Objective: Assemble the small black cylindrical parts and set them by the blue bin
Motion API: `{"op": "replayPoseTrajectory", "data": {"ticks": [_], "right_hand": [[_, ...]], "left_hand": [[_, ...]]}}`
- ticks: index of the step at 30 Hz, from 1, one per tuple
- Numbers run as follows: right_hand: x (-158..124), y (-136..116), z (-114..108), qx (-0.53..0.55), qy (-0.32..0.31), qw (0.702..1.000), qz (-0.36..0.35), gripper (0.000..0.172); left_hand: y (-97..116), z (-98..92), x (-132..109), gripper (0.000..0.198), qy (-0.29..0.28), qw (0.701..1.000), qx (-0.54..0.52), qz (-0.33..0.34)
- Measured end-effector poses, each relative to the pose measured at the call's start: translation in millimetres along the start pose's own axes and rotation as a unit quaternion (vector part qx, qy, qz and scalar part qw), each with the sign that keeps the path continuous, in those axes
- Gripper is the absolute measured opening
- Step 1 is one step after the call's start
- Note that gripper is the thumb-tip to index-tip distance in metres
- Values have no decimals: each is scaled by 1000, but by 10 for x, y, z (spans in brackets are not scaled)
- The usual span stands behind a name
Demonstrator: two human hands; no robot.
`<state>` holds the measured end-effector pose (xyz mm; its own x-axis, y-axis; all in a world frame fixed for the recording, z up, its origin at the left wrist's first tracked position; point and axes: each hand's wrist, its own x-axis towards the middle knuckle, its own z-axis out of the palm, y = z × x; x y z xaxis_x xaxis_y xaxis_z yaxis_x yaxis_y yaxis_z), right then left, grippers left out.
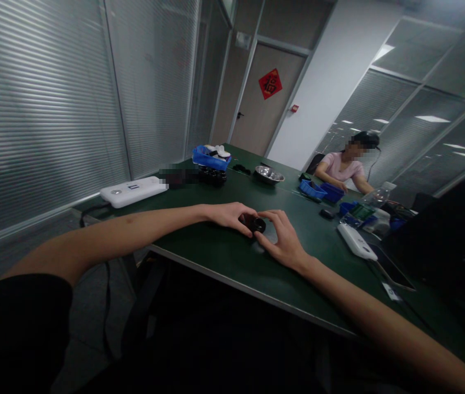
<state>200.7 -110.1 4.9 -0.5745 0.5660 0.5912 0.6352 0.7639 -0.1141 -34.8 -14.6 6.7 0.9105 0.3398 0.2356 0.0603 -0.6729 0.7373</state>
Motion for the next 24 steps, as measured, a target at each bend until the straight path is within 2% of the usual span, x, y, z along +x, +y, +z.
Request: {"op": "replayPoseTrajectory", "data": {"ticks": [4, 10, 17, 24], "right_hand": [[3, -1, 4, 2, -2, 1000, 8, 38], [-3, -24, -23, 21, -24, 999, -22, 40], [1, -15, -9, 11, 0, 1000, 1, 40], [-3, -13, -12, 30, -12, 999, -12, 38]], "left_hand": [[26, -3, -8, 55, -7, 1000, -4, -4], [34, -13, -9, 54, -10, 1000, 7, -5], [21, -6, -5, 54, -4, 1000, -2, 2], [22, -10, -8, 52, -4, 1000, 12, -6]]}}
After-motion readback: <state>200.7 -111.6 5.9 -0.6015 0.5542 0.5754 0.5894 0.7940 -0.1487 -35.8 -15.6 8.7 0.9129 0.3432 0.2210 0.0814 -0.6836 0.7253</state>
